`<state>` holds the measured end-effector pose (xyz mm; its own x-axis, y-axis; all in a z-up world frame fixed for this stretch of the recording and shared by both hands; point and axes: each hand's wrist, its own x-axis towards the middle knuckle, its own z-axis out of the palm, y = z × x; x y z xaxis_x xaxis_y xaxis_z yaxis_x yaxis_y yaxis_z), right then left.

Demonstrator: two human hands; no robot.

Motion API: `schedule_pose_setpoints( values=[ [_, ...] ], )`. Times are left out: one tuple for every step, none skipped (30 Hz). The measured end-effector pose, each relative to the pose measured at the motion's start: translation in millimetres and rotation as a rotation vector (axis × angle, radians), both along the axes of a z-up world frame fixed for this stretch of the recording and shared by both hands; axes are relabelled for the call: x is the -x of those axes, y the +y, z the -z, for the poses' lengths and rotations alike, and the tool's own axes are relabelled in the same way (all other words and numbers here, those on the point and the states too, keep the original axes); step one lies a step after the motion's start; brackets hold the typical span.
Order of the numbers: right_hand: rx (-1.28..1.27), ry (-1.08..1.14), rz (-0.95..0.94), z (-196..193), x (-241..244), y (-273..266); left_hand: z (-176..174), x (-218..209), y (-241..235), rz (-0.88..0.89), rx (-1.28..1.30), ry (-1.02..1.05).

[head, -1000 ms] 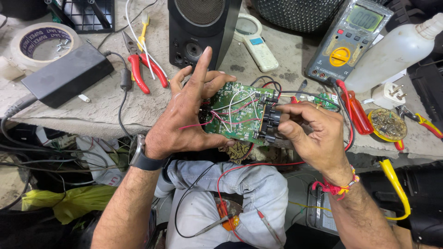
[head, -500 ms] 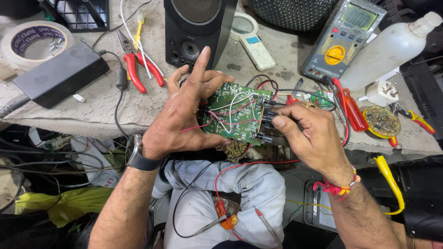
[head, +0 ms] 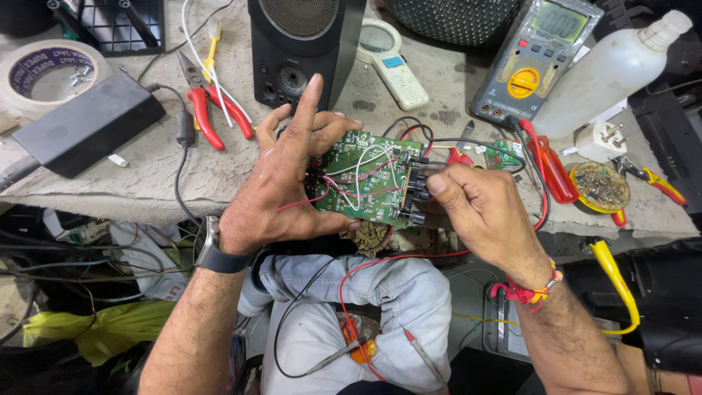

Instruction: The person holds a green circuit board and uses a multimeter to test connections. They then apply a liquid from a squeeze bottle onto the board and continue probing with the multimeter leads.

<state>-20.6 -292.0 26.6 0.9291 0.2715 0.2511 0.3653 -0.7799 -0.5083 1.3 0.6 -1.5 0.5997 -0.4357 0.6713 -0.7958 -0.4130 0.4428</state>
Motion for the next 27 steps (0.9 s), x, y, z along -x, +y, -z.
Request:
schedule_pose_setpoints(
  values=[
    [0.084, 0.028, 0.041, 2.2, -1.2, -2.5, -0.1, 0.0, 0.1, 0.0, 0.0, -0.004],
    [0.029, 0.002, -0.004, 3.4, -1.1, -5.2, 0.0, -0.5, -1.1, 0.004, 0.007, 0.004],
    [-0.03, -0.025, -0.053, 4.6, -1.0, -6.7, 0.3, -0.3, -1.1, 0.004, 0.011, 0.012],
    [-0.089, -0.051, -0.101, 5.3, -0.8, -7.4, 0.6, 0.1, -0.6, 0.003, 0.016, 0.021],
    [-0.135, -0.038, -0.119, 5.0, -1.0, -8.0, 0.4, -0.1, -0.5, 0.007, 0.017, 0.017],
    [-0.181, -0.025, -0.138, 4.4, -0.9, -8.3, 0.2, -0.3, -0.5, 0.011, 0.019, 0.013],
    [-0.225, -0.013, -0.158, 3.4, -1.1, -8.3, 0.0, -0.3, -0.2, 0.013, 0.022, 0.009],
    [-0.244, -0.01, -0.151, 2.7, -1.0, -7.8, 0.0, -0.5, -0.1, 0.012, 0.021, 0.01],
    [-0.263, -0.005, -0.144, 2.2, -0.8, -7.1, 0.2, -0.5, -0.3, 0.009, 0.02, 0.013],
    [-0.281, -0.001, -0.137, 2.0, -0.8, -6.5, 0.4, -0.6, -0.2, 0.007, 0.02, 0.015],
    [-0.282, 0.003, -0.132, 2.0, -0.2, -6.5, 0.7, -0.8, 0.0, 0.008, 0.019, 0.015],
    [-0.283, 0.006, -0.127, 2.1, 0.2, -6.9, 0.9, -1.1, 0.1, 0.008, 0.019, 0.015],
    [-0.285, 0.009, -0.121, 2.5, 0.9, -7.4, 1.1, -1.4, 0.0, 0.009, 0.017, 0.016],
    [-0.302, 0.025, -0.112, 3.1, 1.4, -7.9, 1.3, -1.4, -0.1, 0.007, 0.015, 0.012],
    [-0.32, 0.039, -0.104, 3.6, 1.6, -8.3, 1.3, -1.5, -0.1, 0.005, 0.013, 0.006],
    [-0.337, 0.053, -0.096, 4.0, 1.7, -8.6, 1.2, -1.6, -0.1, 0.002, 0.012, 0.001],
    [-0.332, 0.056, -0.089, 4.2, 1.6, -8.7, 1.2, -1.4, -0.1, 0.001, 0.011, 0.002],
    [-0.327, 0.058, -0.082, 4.3, 1.5, -8.6, 1.1, -1.1, 0.0, 0.0, 0.011, 0.004],
    [-0.322, 0.061, -0.075, 4.2, 1.3, -8.4, 1.0, -0.9, 0.1, -0.001, 0.011, 0.005],
    [-0.321, 0.06, -0.077, 4.1, 1.4, -8.2, 0.9, -0.9, 0.2, -0.001, 0.011, 0.004],
    [-0.32, 0.061, -0.079, 4.1, 1.9, -8.1, 0.9, -0.9, 0.3, -0.001, 0.011, 0.005],
    [-0.319, 0.061, -0.08, 3.9, 2.0, -7.9, 1.0, -1.0, 0.3, 0.0, 0.011, 0.005],
    [-0.315, 0.06, -0.079, 3.9, 2.2, -7.7, 1.2, -1.2, 0.3, 0.001, 0.014, 0.003],
    [-0.311, 0.06, -0.078, 3.8, 2.3, -7.5, 1.3, -1.3, 0.3, 0.002, 0.016, 0.0],
    [-0.306, 0.059, -0.077, 3.7, 2.1, -7.3, 1.4, -1.5, 0.2, 0.004, 0.018, -0.003],
    [-0.295, 0.055, -0.067, 3.5, 2.1, -7.2, 1.6, -1.5, 0.0, 0.004, 0.017, -0.003],
    [-0.285, 0.049, -0.059, 3.1, 2.0, -7.0, 1.6, -1.5, 0.0, 0.003, 0.015, -0.004]
  ],
)
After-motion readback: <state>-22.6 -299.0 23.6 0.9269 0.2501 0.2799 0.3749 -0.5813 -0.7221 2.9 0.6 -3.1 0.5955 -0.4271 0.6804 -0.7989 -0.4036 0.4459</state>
